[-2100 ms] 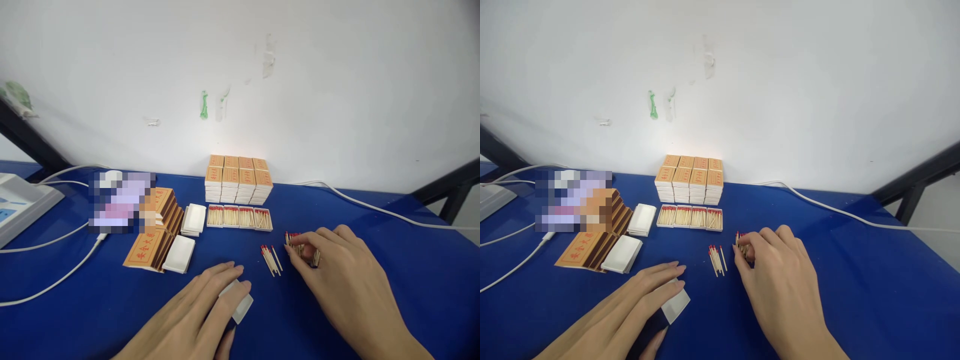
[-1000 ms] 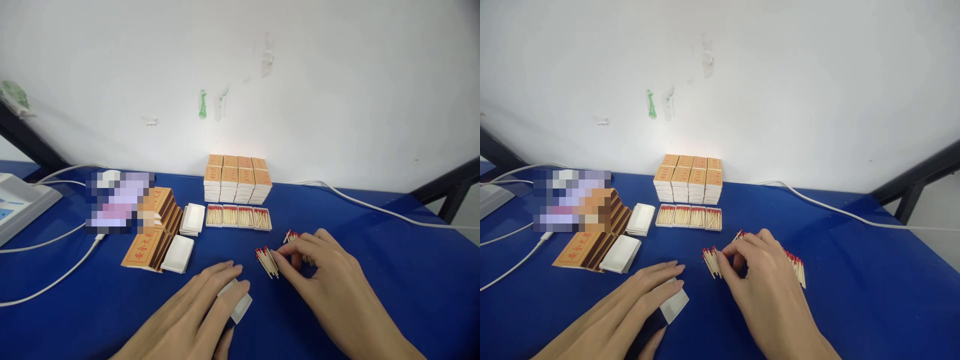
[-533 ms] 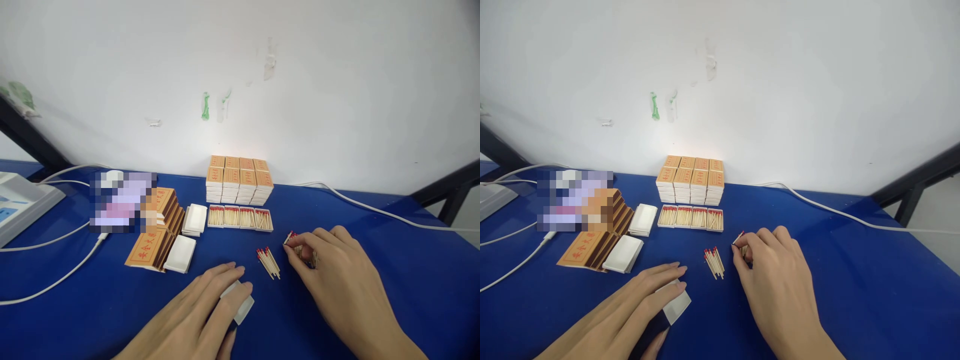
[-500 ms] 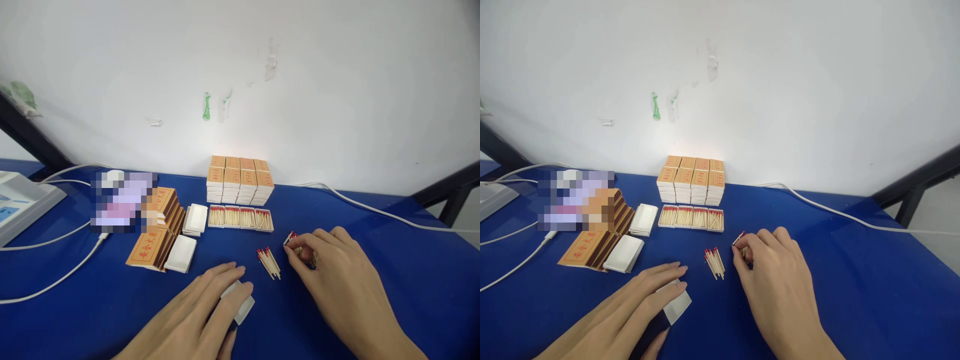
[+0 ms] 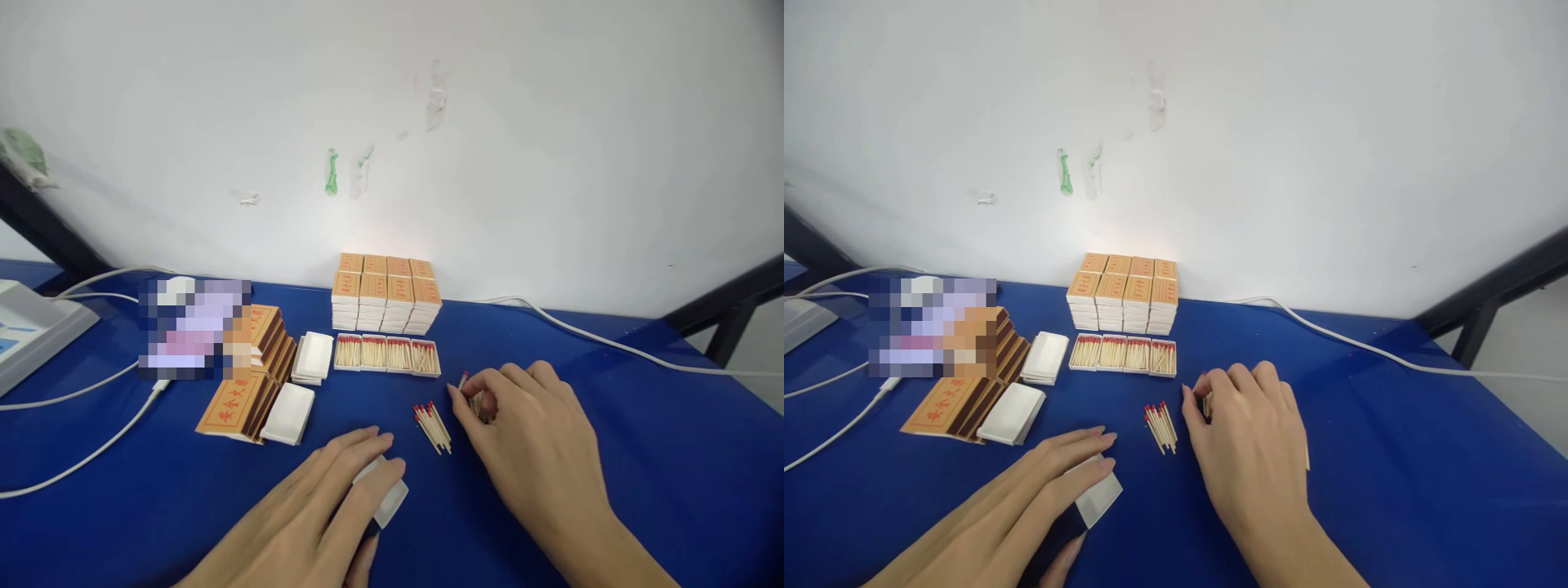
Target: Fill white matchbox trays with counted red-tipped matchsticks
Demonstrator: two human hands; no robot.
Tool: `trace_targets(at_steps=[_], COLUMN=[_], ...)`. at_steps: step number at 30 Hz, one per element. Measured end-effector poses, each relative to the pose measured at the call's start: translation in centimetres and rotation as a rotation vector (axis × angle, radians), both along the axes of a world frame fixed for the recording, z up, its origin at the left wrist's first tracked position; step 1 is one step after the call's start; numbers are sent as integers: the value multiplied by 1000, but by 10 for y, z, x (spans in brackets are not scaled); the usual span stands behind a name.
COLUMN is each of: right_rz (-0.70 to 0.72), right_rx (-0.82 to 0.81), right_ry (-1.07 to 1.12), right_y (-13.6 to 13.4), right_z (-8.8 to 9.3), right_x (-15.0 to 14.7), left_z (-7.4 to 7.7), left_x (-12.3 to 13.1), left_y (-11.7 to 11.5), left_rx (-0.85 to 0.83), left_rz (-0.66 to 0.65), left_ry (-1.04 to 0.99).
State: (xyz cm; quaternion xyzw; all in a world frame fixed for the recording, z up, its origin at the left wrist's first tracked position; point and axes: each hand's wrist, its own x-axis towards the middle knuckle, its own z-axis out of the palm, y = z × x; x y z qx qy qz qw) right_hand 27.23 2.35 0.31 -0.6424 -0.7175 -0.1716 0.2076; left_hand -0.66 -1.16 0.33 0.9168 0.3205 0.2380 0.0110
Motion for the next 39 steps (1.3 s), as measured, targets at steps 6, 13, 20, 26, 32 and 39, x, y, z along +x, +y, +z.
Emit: trace_targets(at_steps=[6, 13, 20, 26, 32, 39], right_rz=[21, 95, 93, 30, -9, 31], right_rx=[-50, -145, -258, -154, -75, -151], right_ry=[28, 122, 269, 306, 79, 155], right_y=[-11, -23, -20, -11, -4, -7], right_z=[5, 10, 20, 25, 6, 5], right_x=[-4, -5, 1, 14, 15, 8], left_z=[-1, 2, 2, 3, 2, 3], left_x=[-4, -1, -3, 1, -3, -2], left_y=[-3, -1, -1, -3, -3, -5], left_rx=[-43, -10, -44, -25, -71, -58], left_rz=[6, 5, 0, 1, 5, 15], left_ry=[6, 21, 40, 4, -10, -2])
